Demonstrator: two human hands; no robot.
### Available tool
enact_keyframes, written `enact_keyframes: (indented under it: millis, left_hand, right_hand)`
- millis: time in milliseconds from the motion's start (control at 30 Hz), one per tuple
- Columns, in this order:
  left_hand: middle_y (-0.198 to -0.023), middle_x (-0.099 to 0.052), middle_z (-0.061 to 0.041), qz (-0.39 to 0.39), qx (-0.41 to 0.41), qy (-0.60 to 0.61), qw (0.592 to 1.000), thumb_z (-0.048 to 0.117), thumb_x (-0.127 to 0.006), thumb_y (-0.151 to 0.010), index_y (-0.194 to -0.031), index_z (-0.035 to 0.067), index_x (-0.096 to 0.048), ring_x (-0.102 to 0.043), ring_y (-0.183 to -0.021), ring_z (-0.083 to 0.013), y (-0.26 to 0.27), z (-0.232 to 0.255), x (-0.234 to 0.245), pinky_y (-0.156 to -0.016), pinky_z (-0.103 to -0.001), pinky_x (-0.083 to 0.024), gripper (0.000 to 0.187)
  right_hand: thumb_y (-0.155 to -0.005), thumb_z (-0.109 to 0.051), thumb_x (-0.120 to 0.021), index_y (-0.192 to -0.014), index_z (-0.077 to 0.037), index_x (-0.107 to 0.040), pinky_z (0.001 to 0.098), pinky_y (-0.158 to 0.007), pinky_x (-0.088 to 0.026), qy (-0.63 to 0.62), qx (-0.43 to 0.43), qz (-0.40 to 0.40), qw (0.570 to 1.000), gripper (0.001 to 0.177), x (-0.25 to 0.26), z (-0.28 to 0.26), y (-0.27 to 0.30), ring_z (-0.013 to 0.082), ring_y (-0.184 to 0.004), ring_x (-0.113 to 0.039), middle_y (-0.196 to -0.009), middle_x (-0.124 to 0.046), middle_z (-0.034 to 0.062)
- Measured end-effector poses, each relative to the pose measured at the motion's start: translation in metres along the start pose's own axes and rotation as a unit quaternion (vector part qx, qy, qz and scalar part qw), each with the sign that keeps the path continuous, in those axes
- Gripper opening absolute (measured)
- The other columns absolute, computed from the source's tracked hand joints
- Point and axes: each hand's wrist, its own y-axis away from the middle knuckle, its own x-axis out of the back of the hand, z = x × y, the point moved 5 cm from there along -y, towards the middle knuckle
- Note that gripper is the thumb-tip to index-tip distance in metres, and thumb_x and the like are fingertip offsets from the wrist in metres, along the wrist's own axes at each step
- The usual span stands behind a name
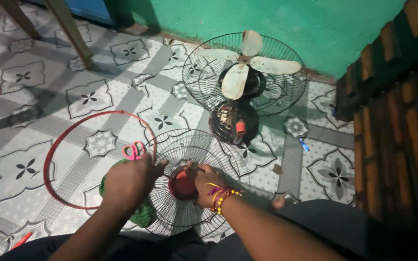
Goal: The person disassembles a table fan by removing the front grille, unscrewing the central cap, and detaching the fan blades. They use a screwdriver and scissors to loosen screws and separate components.
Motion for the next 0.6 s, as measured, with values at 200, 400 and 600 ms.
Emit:
enact_keyframes:
  millis: [200, 400, 600]
  left_hand:
    - [-0.064, -0.069, -0.014, 0.007, 0.05, -0.053, 0.997, 0.069, -0.051, -0.092, -0.069, 0.012, -0.074, -0.072, -0.063, -0.0329, 0.011, 0.007, 0.014, -0.057, -0.045, -0.056, 0.066]
    - [-0.104, -0.071, -0.019, 0.117, 0.01, 0.034, 0.992, 0.051, -0.052, -0.096, -0.12, 0.004, -0.063, -0.072, -0.088, -0.0356, 0.024, 0.025, 0.012, -0.071, -0.047, -0.056, 0.054]
    - [-0.131, -0.06, -0.027, 0.158, -0.164, 0.196, 0.954, 0.004, -0.059, -0.079, -0.13, 0.004, -0.059, -0.063, -0.112, -0.0436, 0.035, 0.034, 0.015, -0.091, -0.047, -0.052, 0.051]
  right_hand:
    - [-0.071, -0.033, -0.083, -0.126, -0.017, -0.063, 0.0442, -0.105, -0.047, -0.162, 0.07, 0.105, 0.979, 0.061, 0.034, -0.034, -0.006, 0.0308, -0.12, -0.059, -0.121, -0.065, 0.0097]
    - [-0.084, -0.02, -0.073, -0.102, -0.008, -0.068, 0.0405, -0.08, -0.056, -0.339, 0.025, 0.179, 0.923, 0.022, 0.022, -0.048, -0.021, 0.0321, -0.094, -0.072, -0.097, -0.07, 0.0106]
    - [-0.09, -0.003, -0.06, -0.106, -0.005, -0.065, 0.0357, -0.077, -0.056, -0.404, 0.061, 0.262, 0.874, 0.017, -0.004, -0.022, -0.045, 0.024, -0.092, -0.071, -0.098, -0.071, 0.0114]
